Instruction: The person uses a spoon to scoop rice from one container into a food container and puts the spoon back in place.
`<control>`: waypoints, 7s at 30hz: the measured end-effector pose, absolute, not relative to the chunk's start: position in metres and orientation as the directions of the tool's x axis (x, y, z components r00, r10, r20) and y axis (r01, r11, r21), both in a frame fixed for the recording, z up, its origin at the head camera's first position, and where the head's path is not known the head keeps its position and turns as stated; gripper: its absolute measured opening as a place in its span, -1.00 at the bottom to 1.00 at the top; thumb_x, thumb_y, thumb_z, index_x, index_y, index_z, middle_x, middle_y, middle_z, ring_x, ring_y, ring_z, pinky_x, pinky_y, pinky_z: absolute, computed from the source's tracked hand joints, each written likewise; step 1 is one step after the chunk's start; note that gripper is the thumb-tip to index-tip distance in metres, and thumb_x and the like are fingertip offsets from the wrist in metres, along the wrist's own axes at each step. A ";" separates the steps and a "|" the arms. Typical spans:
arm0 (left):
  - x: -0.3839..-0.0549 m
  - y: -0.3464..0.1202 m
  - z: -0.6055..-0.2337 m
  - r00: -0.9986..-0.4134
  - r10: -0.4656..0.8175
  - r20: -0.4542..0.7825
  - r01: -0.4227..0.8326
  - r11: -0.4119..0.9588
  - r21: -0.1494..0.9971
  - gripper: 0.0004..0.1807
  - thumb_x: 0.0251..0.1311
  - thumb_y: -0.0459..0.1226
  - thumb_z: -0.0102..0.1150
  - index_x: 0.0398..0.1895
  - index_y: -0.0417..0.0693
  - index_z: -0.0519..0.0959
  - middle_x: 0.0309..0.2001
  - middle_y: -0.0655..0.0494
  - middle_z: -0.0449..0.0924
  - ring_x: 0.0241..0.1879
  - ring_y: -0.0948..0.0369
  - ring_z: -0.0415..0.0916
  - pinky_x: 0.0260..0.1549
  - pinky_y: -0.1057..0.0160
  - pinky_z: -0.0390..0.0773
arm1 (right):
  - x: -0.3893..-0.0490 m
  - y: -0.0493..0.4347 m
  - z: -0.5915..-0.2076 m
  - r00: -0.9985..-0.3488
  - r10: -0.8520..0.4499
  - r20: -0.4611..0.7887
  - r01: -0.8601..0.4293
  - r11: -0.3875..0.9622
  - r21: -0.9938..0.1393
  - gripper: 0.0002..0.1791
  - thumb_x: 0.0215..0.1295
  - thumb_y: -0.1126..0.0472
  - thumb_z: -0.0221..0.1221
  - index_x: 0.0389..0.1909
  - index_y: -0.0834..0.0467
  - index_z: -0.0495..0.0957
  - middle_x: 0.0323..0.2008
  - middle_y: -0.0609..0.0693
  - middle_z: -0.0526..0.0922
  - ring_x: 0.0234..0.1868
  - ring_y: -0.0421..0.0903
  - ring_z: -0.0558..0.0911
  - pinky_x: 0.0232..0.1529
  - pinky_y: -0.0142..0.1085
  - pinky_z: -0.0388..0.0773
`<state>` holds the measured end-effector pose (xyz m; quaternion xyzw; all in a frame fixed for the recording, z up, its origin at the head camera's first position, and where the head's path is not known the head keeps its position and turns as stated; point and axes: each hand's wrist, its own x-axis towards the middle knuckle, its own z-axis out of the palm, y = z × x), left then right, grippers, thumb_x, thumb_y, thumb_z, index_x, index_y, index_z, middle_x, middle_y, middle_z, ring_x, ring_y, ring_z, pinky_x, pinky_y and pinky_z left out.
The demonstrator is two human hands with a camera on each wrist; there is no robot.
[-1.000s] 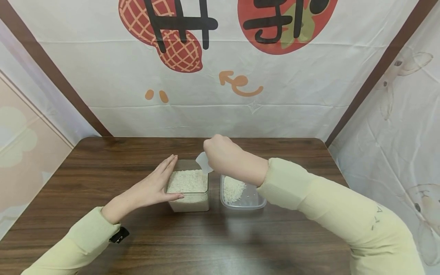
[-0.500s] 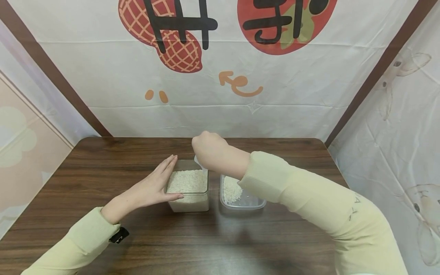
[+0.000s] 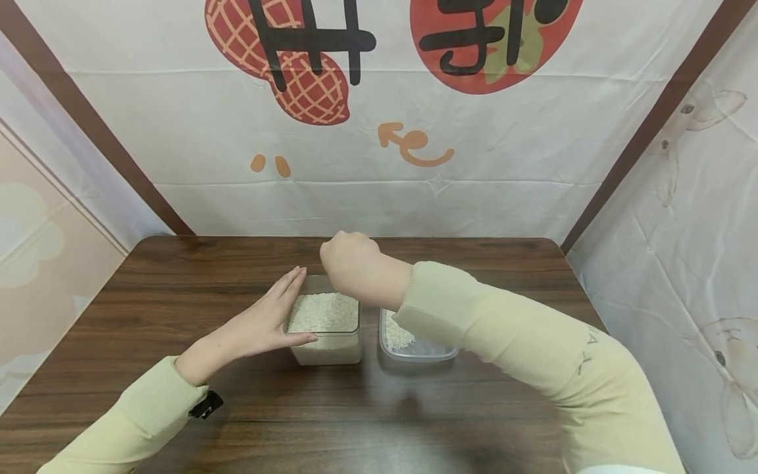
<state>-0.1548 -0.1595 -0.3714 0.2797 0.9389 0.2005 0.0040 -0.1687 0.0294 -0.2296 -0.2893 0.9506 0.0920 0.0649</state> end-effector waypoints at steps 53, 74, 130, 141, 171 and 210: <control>-0.152 -0.160 -0.375 -0.836 0.530 0.145 0.542 0.752 0.375 0.23 -0.10 0.30 0.13 0.38 -0.36 -0.16 0.40 -0.19 -0.20 0.38 0.00 -0.22 0.25 0.02 0.08 | -0.182 0.023 -0.277 -0.708 -0.630 -0.318 -0.704 0.663 0.254 -0.75 0.31 0.31 -0.05 -0.25 0.19 0.63 -0.43 0.04 0.62 -0.44 -0.12 0.59 -0.43 -0.35 0.54; -0.152 -0.160 -0.374 -0.834 0.532 0.145 0.544 0.750 0.377 0.23 -0.10 0.29 0.14 0.38 -0.37 -0.16 0.40 -0.21 -0.20 0.39 0.00 -0.24 0.26 0.03 0.06 | -0.191 0.033 -0.284 -0.651 -0.696 -0.303 -0.758 0.615 0.216 -0.74 0.29 0.33 -0.08 -0.34 0.23 0.62 -0.46 0.04 0.61 -0.42 -0.10 0.56 -0.37 -0.29 0.53; -0.153 -0.157 -0.373 -0.841 0.532 0.102 0.524 0.751 0.402 0.22 -0.08 0.33 0.07 0.38 -0.35 -0.17 0.41 -0.17 -0.23 0.39 0.01 -0.26 0.25 0.00 0.06 | -0.193 0.031 -0.292 -0.651 -0.623 -0.433 -0.674 0.737 -0.048 -0.70 0.35 0.35 -0.16 -0.11 0.27 0.55 -0.51 -0.01 0.48 -0.59 -0.19 0.35 -0.54 -0.41 0.33; -0.153 -0.158 -0.374 -0.839 0.531 0.119 0.528 0.741 0.414 0.23 -0.09 0.29 0.14 0.38 -0.36 -0.17 0.41 -0.19 -0.23 0.39 -0.01 -0.25 0.25 -0.01 0.07 | -0.194 0.021 -0.301 -0.646 -0.621 -0.444 -0.695 0.719 0.007 -0.70 0.35 0.33 -0.14 -0.11 0.23 0.55 -0.38 0.02 0.56 -0.44 -0.16 0.47 -0.40 -0.36 0.43; -0.154 -0.160 -0.374 -0.836 0.531 0.136 0.536 0.739 0.407 0.23 -0.09 0.28 0.15 0.38 -0.38 -0.16 0.40 -0.21 -0.22 0.38 -0.03 -0.24 0.25 -0.01 0.08 | -0.190 0.014 -0.318 -0.665 -0.649 -0.370 -0.710 0.703 0.043 -0.75 0.30 0.30 -0.08 -0.41 0.18 0.58 -0.59 -0.04 0.48 -0.47 -0.16 0.49 -0.30 -0.31 0.52; -0.153 -0.162 -0.375 -0.833 0.536 0.134 0.540 0.738 0.405 0.21 -0.08 0.26 0.16 0.38 -0.36 -0.17 0.41 -0.18 -0.22 0.39 0.02 -0.24 0.25 0.03 0.09 | -0.203 0.029 -0.299 -0.640 -0.614 -0.462 -0.484 0.789 -0.378 -0.74 0.30 0.33 -0.04 -0.46 0.23 0.61 -0.59 0.04 0.56 -0.63 -0.23 0.35 -0.57 -0.46 0.30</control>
